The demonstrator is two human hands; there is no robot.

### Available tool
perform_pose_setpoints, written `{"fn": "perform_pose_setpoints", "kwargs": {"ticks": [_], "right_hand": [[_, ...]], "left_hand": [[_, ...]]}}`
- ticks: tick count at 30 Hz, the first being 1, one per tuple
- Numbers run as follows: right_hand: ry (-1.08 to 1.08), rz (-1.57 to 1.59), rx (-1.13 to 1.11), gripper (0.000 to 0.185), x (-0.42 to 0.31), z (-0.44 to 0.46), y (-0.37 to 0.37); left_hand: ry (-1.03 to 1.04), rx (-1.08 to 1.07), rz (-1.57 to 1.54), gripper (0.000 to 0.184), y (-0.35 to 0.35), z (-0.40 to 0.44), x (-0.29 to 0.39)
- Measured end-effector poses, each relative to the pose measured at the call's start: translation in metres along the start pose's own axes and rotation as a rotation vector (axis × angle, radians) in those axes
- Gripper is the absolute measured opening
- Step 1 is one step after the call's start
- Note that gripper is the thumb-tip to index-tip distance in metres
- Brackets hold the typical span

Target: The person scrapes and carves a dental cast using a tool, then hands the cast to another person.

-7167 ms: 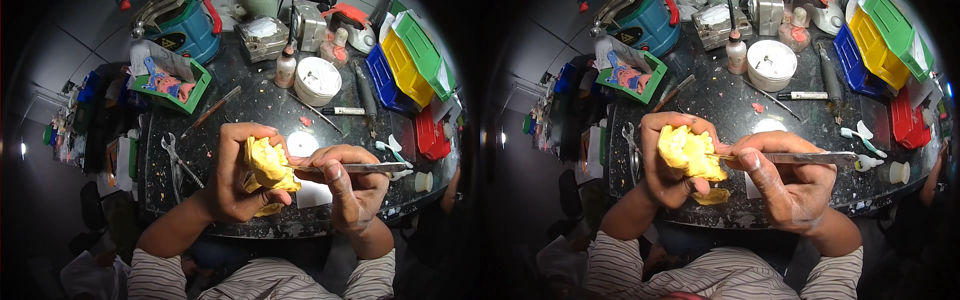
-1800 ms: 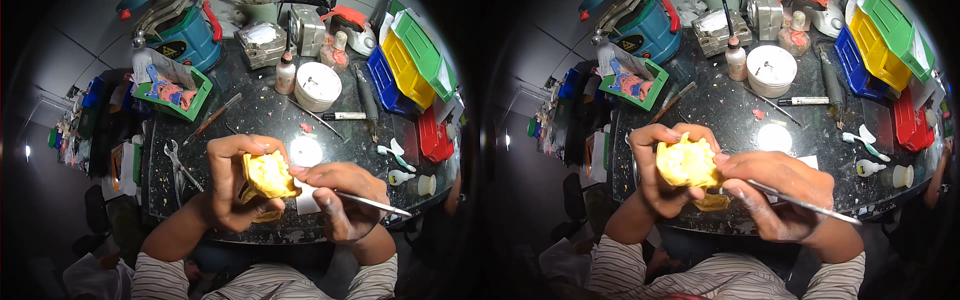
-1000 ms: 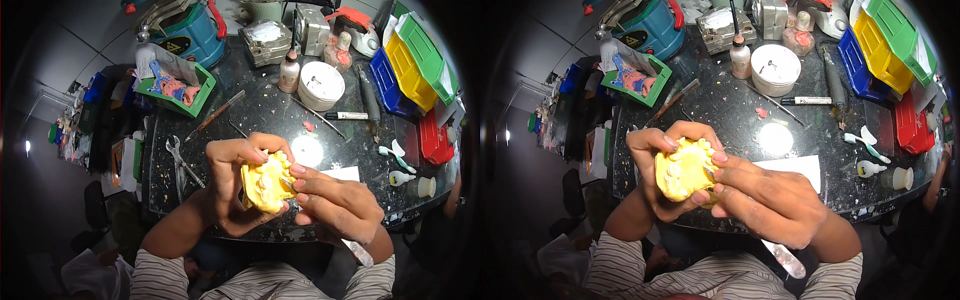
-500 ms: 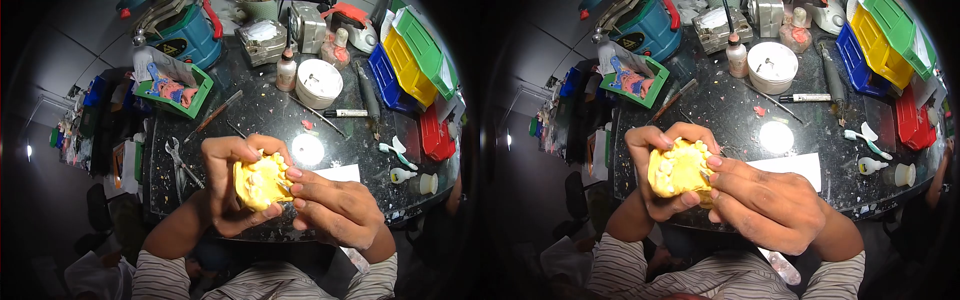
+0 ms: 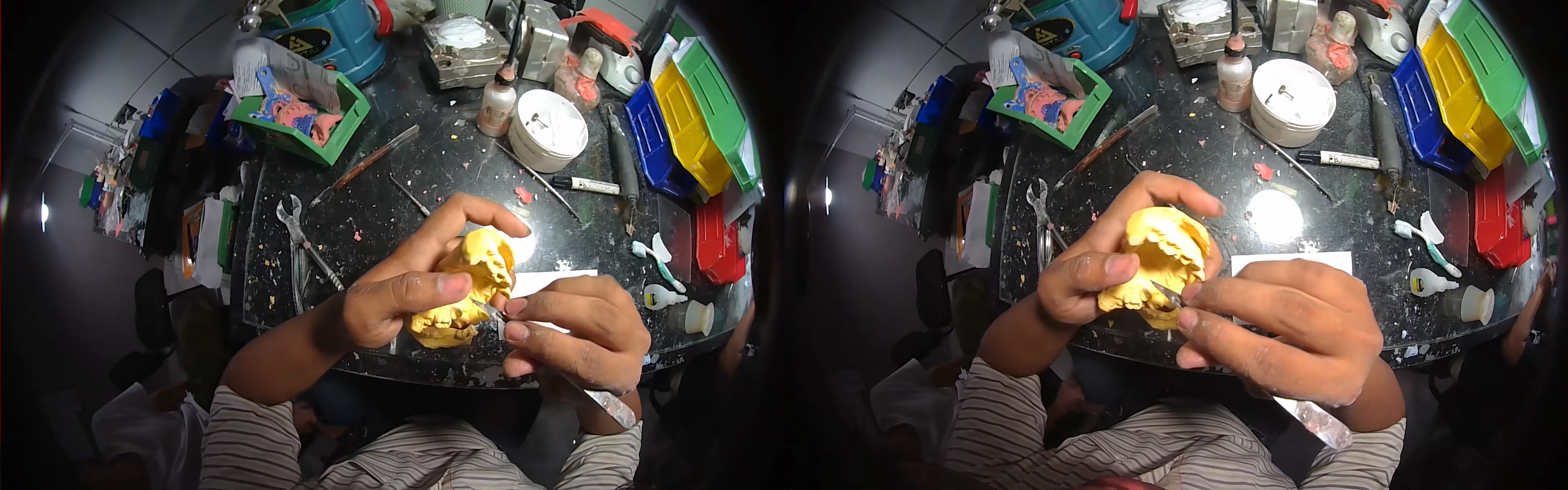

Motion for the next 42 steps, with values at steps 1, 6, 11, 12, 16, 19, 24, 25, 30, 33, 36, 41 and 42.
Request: {"fn": "perform_pose_setpoints", "kwargs": {"ticks": [1,6,11,12,16,19,24,25,30,33,36,41,42], "right_hand": [[0.004,-0.077,-0.023,0.024,-0.001,0.001,0.001],[0.170,-0.050,-0.056,0.019,0.009,-0.001,0.005],[0.181,-0.112,-0.048,0.028,0.011,-0.004,0.005],[0.226,-0.099,-0.060,0.027,0.013,-0.006,0.005],[0.169,0.005,0.004,0.024,0.015,-0.004,0.005],[0.178,0.037,-0.016,0.025,0.016,-0.002,0.006],[0.174,0.048,-0.029,0.025,0.017,-0.003,0.008],[0.169,0.046,-0.014,0.025,0.017,-0.003,0.008],[0.153,0.019,-0.009,0.023,0.014,-0.005,0.010],[0.130,0.000,-0.006,0.023,0.012,-0.004,0.011],[0.104,-0.034,-0.004,0.021,0.008,-0.004,0.012],[0.078,-0.043,0.035,0.020,0.004,-0.006,0.014],[0.096,-0.043,0.035,0.020,0.004,-0.006,0.014]], "left_hand": [[-0.020,-0.008,-0.038,0.073,0.001,-0.001,-0.001],[-0.039,-0.037,0.109,0.108,0.003,0.001,-0.004],[-0.089,-0.022,0.102,0.119,0.004,0.001,-0.005],[-0.091,-0.024,0.098,0.120,0.004,0.001,-0.006],[-0.077,-0.079,-0.012,0.120,0.004,0.000,-0.009],[-0.062,-0.085,-0.008,0.121,0.003,0.000,-0.010],[-0.040,-0.093,-0.118,0.120,0.004,-0.001,-0.010],[-0.041,-0.088,-0.118,0.120,0.003,-0.001,-0.010],[-0.076,-0.087,0.033,0.119,0.002,0.002,-0.007],[-0.092,-0.096,0.006,0.118,0.000,0.002,-0.012],[-0.113,-0.096,-0.014,0.117,0.001,0.003,-0.014],[-0.086,-0.138,-0.293,0.114,-0.001,0.003,-0.024],[-0.064,-0.168,-0.347,0.114,0.001,0.004,-0.021]]}}
Point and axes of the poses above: each hand's wrist, its own z-axis towards the middle knuckle, its own y-axis out of the palm, x = y × z, the point moved 8 cm from there along z, towards the middle knuckle
